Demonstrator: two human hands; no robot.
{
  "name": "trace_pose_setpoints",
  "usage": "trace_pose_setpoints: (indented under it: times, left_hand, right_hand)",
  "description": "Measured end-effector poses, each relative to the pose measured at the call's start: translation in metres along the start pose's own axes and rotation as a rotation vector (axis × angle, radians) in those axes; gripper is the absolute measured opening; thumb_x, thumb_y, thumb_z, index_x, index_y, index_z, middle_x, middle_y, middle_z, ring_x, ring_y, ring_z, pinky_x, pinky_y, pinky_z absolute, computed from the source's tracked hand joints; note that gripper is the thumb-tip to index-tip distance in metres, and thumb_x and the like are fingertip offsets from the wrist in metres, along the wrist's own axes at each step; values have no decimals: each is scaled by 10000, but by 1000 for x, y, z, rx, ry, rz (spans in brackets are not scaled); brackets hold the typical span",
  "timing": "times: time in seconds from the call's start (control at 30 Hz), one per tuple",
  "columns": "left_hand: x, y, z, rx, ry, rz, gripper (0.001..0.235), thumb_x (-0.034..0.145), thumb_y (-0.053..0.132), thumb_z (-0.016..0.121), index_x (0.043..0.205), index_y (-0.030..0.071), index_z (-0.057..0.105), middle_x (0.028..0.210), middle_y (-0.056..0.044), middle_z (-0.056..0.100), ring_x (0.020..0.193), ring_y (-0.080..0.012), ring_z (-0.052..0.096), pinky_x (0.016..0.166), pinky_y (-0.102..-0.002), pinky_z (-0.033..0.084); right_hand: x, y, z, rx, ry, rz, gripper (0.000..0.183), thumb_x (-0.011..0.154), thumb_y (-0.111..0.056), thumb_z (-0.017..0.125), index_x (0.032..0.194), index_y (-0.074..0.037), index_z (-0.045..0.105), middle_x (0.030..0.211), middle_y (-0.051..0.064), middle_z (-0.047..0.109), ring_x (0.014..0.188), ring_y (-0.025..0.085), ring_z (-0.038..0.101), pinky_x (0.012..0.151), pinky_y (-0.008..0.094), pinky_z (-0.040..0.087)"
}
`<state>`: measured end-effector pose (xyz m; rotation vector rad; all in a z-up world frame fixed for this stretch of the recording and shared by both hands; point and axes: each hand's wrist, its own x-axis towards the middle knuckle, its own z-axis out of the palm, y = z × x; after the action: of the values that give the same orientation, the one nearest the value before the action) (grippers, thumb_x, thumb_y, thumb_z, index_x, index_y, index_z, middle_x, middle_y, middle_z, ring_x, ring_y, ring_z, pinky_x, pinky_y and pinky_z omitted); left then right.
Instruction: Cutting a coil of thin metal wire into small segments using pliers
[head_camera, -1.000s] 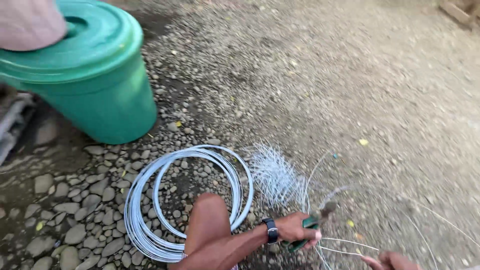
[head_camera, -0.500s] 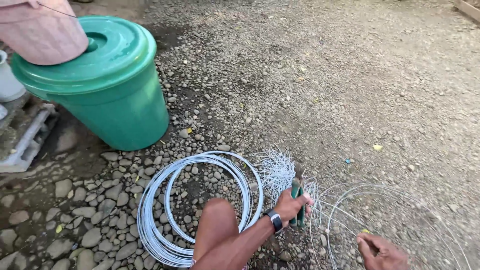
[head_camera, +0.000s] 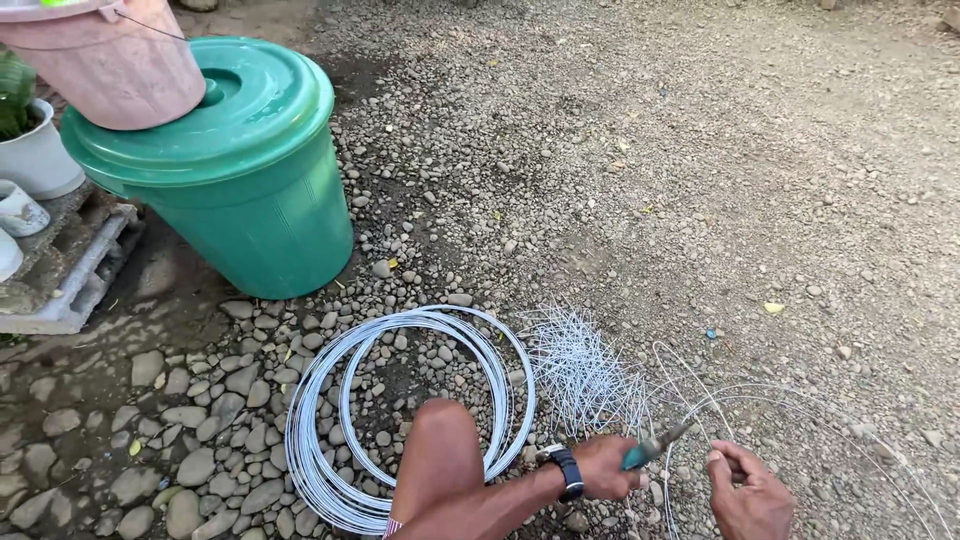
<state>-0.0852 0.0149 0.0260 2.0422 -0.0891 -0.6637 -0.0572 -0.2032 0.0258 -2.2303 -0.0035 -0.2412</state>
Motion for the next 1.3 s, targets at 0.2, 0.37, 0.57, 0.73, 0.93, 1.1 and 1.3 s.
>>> trace_pose_setpoints:
  times: [0.2,0.37,0.57,0.73,0.93,1.1,1.3]
  left_hand:
    - [-5,8,-4,30,-16,49,179,993,249,625,1003,89,546,728,-32,496,595,-240,511,578,-408,445]
    - [-3,6,-3,47,27,59,183,978,263,647,957,110,549,708,-24,496,590,-243,519,580,-425,440]
    - [35,-39,5,-124,49,87,179,912,242,689,846,141,557,695,11,485,589,-173,489,555,-363,434]
    - [8,-38,14,-99,210,334,320,867,263,751,972,-30,678,847,-246,697,895,-466,686,798,-527,540]
    - [17,-44,18,-32,227,253,314,865,345,741,960,58,653,807,-233,676,827,-476,685,708,-501,524]
    - [8,-35,12,-6,216,203,308,879,363,720,954,75,640,804,-218,673,805,-454,685,680,-499,509]
    - [6,-33,7,-10,164,206,278,917,305,694,989,45,628,841,-232,684,843,-461,690,720,-498,521]
  right_hand:
    - [7,-7,9,14,-63,-10,192,893,-70,721,1062,-8,788,721,142,721,577,187,571,435,281,449]
    - [8,-13,11,-46,-76,29,229,919,-151,719,1108,-44,792,714,110,712,572,174,564,436,272,404]
    - [15,-13,21,0,-1,-25,238,917,-163,718,1103,-29,780,798,101,731,656,186,628,569,294,487]
    - [-8,-65,-4,-10,13,-39,167,908,-151,711,1006,-39,787,942,212,755,907,416,707,842,513,526]
    - [-6,-62,2,194,-17,20,101,895,-65,710,960,-49,786,729,85,723,686,120,571,669,324,506]
    - [-5,-63,2,229,-36,9,72,889,-57,698,904,-63,768,682,38,664,655,89,513,616,268,454]
    - [-5,-53,4,247,-34,14,67,893,-42,710,896,-75,768,685,25,672,644,70,528,602,235,454]
